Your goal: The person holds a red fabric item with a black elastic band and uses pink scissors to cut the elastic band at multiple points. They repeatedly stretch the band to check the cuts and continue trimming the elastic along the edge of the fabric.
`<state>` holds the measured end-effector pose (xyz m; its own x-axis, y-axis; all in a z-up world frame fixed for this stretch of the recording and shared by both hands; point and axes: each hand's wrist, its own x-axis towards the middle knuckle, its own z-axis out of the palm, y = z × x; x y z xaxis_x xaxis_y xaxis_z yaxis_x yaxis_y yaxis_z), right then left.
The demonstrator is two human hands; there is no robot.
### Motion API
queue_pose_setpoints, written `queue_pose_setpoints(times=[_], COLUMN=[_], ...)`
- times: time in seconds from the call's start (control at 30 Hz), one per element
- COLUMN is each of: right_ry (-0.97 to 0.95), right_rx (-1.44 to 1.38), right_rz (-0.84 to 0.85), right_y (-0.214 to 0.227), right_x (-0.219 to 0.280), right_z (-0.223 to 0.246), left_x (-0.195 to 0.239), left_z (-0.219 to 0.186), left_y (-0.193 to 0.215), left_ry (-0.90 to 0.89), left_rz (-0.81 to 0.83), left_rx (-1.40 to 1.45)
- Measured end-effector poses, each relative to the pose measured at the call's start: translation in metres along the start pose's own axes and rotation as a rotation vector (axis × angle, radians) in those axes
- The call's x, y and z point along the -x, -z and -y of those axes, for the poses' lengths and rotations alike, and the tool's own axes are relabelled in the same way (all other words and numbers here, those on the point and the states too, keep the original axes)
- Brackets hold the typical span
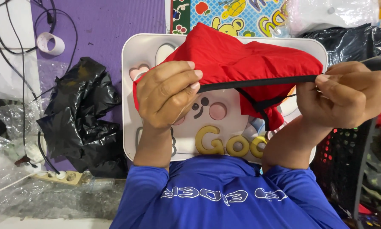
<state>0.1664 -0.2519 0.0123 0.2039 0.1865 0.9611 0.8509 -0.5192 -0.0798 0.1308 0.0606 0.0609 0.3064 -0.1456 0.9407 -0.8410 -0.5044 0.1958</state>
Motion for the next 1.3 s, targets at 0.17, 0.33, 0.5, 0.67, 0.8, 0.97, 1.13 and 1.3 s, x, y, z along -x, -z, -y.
queue_pose_setpoints(times=[0.17, 0.33, 0.5, 0.67, 0.8, 0.97, 1.13, 1.3], right_ry=[0.002, 0.008, -0.056, -0.589, -0.871, -0.999, -0.935, -0.92], right_rx=[0.044, 0.036, 0.063, -0.261, -0.342, -0.257, -0.162, -0.183], right_rz=[0.002, 0.09, 0.266, 0.464, 0.444, 0.476, 0.495, 0.459], right_y=[-0.003, -0.001, -0.006, -0.01, 0.0, 0.016, 0.032, 0.023], right_x=[-0.002, -0.006, -0.031, -0.028, -0.016, -0.003, 0.004, -0.005], right_z=[0.004, 0.001, 0.008, 0.014, 0.008, -0.01, -0.02, -0.006], left_x=[0.006, 0.006, 0.009, 0.015, 0.017, 0.019, 0.022, 0.024], left_z=[0.001, 0.002, 0.01, 0.009, 0.01, 0.015, 0.016, 0.016], left_y=[-0.001, -0.002, 0.001, 0.009, 0.014, 0.02, 0.018, 0.012], left_ry=[-0.035, 0.088, 0.361, 0.864, 1.023, 1.142, 1.134, 1.132], left_rz=[-0.06, -0.05, 0.164, 0.269, 0.217, 0.121, 0.162, 0.201], left_rx=[-0.135, -0.182, -0.189, 0.185, 0.463, 0.561, 0.494, 0.495])
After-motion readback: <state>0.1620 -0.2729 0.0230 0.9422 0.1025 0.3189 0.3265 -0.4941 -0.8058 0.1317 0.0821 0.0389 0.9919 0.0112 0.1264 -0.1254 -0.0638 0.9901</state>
